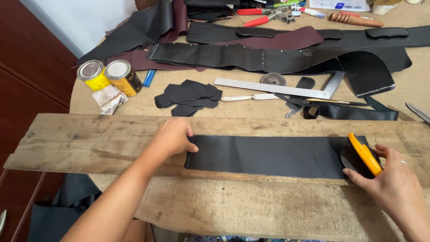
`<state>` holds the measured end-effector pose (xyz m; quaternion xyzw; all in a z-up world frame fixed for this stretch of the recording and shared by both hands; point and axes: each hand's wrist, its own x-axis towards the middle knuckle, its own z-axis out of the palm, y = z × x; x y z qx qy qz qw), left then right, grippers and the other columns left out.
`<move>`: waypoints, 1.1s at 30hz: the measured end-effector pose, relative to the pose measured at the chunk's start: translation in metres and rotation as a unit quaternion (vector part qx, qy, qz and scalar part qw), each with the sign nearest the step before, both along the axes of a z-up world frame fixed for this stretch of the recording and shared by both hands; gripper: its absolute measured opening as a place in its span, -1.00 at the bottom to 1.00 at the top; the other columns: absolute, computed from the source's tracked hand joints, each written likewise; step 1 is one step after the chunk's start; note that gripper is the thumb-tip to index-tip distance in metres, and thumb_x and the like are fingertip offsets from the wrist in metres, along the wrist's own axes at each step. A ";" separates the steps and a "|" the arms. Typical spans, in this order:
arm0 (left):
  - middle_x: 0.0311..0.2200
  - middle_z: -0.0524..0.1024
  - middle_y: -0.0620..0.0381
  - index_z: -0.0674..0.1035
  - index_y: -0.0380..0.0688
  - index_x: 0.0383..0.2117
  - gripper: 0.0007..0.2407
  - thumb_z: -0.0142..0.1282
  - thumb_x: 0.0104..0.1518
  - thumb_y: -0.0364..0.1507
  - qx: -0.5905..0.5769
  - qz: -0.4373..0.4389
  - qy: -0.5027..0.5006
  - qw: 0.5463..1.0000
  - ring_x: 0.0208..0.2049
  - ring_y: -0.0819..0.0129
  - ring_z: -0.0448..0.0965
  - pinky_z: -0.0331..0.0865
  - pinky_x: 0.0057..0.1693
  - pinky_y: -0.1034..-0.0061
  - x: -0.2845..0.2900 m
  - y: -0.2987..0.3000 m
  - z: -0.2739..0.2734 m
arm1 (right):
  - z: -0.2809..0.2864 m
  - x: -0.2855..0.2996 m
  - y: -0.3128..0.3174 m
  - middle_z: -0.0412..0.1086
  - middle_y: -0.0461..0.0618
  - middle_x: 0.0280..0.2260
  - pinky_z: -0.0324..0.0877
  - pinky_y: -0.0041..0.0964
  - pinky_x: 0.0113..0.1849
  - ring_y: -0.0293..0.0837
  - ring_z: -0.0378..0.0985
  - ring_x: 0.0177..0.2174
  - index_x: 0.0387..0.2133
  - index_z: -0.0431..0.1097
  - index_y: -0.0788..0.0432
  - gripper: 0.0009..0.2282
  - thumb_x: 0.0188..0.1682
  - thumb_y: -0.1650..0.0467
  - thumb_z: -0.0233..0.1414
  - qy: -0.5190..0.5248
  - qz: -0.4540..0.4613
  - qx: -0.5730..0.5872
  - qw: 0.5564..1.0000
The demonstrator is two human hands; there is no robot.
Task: Measuring and cutting a strip of black leather using a ruler and a rotary cutter on a wooden workbench.
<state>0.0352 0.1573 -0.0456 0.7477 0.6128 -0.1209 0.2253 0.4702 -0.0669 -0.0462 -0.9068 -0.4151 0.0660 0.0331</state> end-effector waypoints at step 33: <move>-0.11 0.66 0.02 0.68 -0.07 -0.02 -0.74 0.13 0.23 -0.31 0.461 -0.309 -0.111 0.825 -0.16 -0.12 0.57 0.34 -0.20 0.03 0.021 -0.107 0.332 | 0.295 -0.184 0.068 0.49 0.02 -0.02 0.42 -0.31 0.04 -0.17 0.53 -0.03 0.10 0.32 0.29 -0.40 -0.18 0.38 0.44 0.162 0.501 0.398 0.751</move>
